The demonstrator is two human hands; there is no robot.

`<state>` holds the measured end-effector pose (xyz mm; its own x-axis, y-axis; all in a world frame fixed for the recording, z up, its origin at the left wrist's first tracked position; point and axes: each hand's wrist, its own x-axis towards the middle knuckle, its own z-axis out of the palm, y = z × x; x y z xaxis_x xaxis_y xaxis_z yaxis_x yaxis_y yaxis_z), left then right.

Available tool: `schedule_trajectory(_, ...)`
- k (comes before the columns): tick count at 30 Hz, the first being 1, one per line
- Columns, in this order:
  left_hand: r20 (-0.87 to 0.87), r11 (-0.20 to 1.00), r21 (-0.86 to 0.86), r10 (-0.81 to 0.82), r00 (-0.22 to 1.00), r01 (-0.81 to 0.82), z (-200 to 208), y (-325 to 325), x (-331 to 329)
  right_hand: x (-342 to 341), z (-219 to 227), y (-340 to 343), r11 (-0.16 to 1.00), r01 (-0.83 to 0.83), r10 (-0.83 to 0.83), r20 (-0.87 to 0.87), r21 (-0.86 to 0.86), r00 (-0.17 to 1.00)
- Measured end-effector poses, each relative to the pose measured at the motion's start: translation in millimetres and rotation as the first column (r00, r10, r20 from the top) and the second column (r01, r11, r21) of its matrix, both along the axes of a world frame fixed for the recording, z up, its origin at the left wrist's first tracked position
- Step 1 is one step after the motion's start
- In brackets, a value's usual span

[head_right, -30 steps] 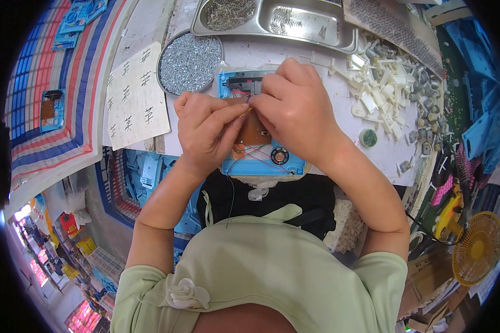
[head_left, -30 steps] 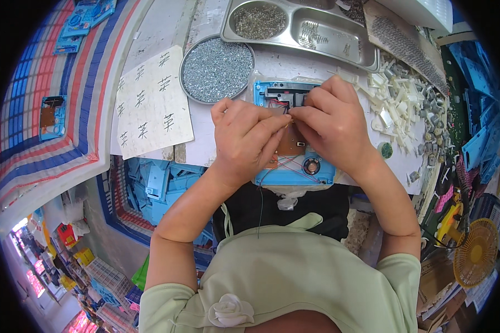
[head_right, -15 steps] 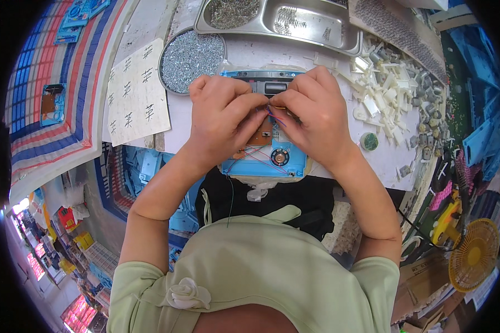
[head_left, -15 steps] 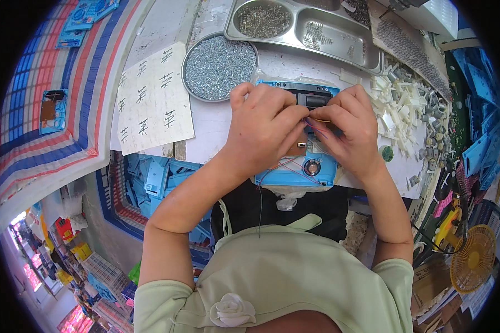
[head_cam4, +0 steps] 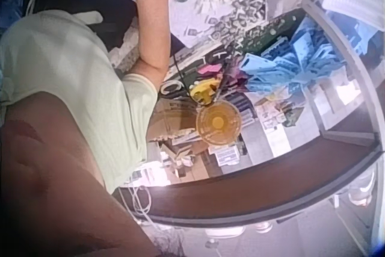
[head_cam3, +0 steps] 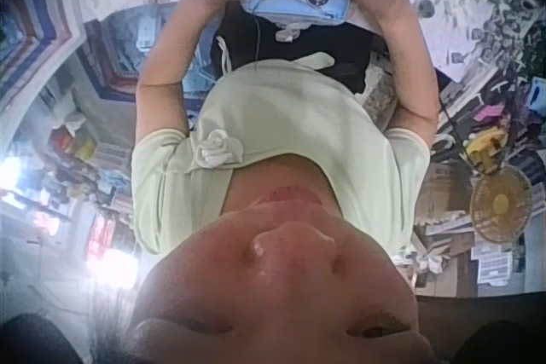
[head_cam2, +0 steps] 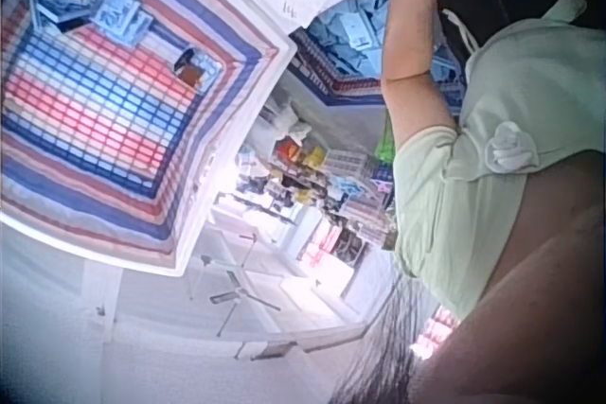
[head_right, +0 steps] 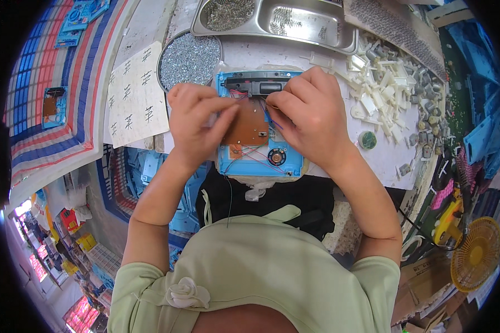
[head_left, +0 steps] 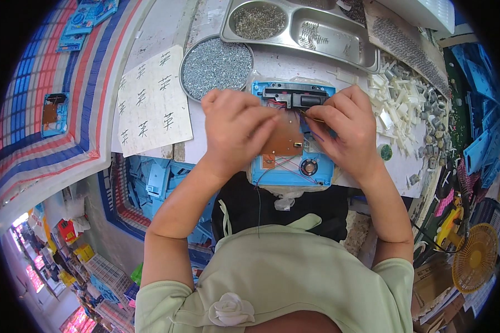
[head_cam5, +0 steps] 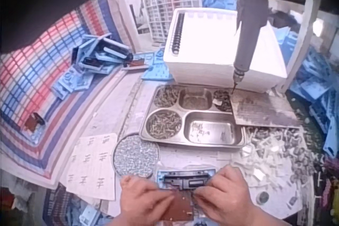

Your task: Soldering wires to internal components and then assembling and screwing together the blue plastic housing of an electronic device.

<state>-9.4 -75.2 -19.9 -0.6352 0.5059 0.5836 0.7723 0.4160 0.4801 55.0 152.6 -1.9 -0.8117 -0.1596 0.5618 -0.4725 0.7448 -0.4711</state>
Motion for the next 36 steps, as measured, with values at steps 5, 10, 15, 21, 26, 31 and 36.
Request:
schedule_trajectory(5,0.086,0.968,0.062,0.237,0.968,-0.242,-13,-4,3,0,-2,2,1.000,0.024,-0.024,-0.001,0.014,1.000)
schedule_trajectory(10,0.183,0.990,0.106,-0.107,0.977,0.088,41,26,41,8,-1,4,0.994,0.047,-0.040,0.076,-0.094,0.996)
schedule_trajectory(15,0.212,0.971,-0.016,-0.228,0.950,0.237,22,41,20,12,-1,13,0.968,0.107,-0.081,0.123,-0.226,0.989)
schedule_trajectory(21,0.317,0.957,0.164,-0.282,0.906,0.240,19,52,14,19,-2,17,0.940,0.123,-0.078,0.150,-0.320,0.986)
schedule_trajectory(26,0.424,0.945,0.149,-0.326,0.845,0.290,17,58,11,30,3,25,0.945,0.136,-0.100,0.132,-0.298,0.986)
schedule_trajectory(31,0.295,0.961,0.094,-0.278,0.914,0.262,27,61,12,128,17,80,0.675,0.569,-0.573,0.152,-0.471,0.806)
schedule_trajectory(36,0.096,0.972,-0.112,-0.195,0.976,0.206,30,61,14,267,16,185,0.063,0.516,-0.692,0.335,-0.855,0.639)
